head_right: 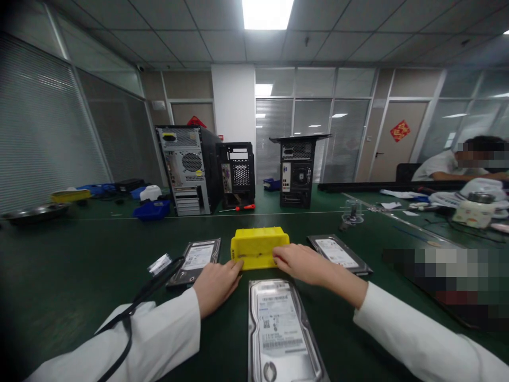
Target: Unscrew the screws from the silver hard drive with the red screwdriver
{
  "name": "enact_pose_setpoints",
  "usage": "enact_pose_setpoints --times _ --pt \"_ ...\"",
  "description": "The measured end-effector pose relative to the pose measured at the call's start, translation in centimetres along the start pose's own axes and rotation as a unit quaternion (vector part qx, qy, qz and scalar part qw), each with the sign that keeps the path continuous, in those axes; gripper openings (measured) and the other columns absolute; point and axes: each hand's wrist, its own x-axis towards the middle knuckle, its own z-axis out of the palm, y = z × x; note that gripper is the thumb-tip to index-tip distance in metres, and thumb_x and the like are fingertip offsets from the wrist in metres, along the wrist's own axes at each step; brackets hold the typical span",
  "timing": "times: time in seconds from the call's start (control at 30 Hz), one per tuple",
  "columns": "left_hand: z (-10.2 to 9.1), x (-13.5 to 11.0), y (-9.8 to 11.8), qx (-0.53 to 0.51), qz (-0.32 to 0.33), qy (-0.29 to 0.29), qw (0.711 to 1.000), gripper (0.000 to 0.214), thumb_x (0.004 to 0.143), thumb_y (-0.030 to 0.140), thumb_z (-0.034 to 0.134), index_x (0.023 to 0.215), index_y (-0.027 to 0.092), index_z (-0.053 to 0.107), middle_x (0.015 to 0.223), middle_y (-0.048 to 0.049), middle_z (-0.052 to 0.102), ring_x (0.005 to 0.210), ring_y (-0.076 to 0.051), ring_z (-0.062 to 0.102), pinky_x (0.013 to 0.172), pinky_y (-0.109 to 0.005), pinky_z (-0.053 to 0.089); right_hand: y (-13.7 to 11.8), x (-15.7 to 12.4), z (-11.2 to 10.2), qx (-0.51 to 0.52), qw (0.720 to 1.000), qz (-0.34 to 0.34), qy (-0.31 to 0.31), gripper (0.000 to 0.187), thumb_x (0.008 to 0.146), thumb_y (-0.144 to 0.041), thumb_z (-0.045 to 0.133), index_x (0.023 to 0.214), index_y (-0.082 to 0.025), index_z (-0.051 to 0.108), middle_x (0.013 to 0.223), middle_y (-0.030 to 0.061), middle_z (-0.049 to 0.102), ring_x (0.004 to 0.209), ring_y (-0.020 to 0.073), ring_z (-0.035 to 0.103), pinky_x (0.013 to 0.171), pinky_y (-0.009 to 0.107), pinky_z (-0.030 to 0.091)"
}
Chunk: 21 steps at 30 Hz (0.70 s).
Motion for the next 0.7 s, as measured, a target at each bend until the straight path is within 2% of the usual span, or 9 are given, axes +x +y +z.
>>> enact_pose_setpoints --times 0.17,0.3,0.47,0.7 --pt "0.2 -0.3 0.2 0.036 -0.006 -0.021 0.999 0.032 0.092 0.022 0.036 0.120 0.011 0.049 0.085 -0.0149 0.067 0.074 -0.027 0.067 0.059 -0.034 0.049 0.8 1.7 0.8 -0.100 0.995 0.021 0.006 0.031 0.088 -0.032 0.050 0.113 -0.013 0.053 0.112 0.0085 0.056 0.097 0.0176 0.057 0.083 0.038 0.050" --pt "0.3 0.0 0.4 0.057 0.003 -0.034 0.998 0.035 0.092 0.016 0.034 0.124 0.009 0.047 0.092 -0.0178 0.066 0.076 -0.027 0.067 0.058 -0.033 0.049 -0.2 2.7 1.3 -0.151 0.988 0.018 0.005 0.031 0.088 -0.032 0.050 0.114 -0.014 0.053 0.113 0.0086 0.056 0.099 0.0179 0.057 0.084 0.039 0.049" --pt "0.4 0.2 0.4 0.084 0.030 -0.052 0.995 0.039 0.088 0.004 0.036 0.125 0.007 0.047 0.087 -0.0170 0.067 0.075 -0.025 0.067 0.057 -0.030 0.048 -1.7 4.6 2.4 -0.191 0.981 0.034 -0.003 0.032 0.088 -0.031 0.051 0.113 -0.012 0.053 0.112 0.0094 0.056 0.098 0.0179 0.057 0.083 0.038 0.049" --pt "0.6 0.2 0.0 0.098 0.051 -0.051 0.993 0.039 0.088 0.002 0.038 0.127 0.004 0.045 0.080 -0.0161 0.068 0.072 -0.027 0.068 0.055 -0.032 0.048 -1.8 6.0 3.2 -0.218 0.976 0.032 -0.006 0.032 0.088 -0.031 0.051 0.114 -0.013 0.053 0.112 0.0093 0.056 0.098 0.0178 0.057 0.083 0.038 0.050"
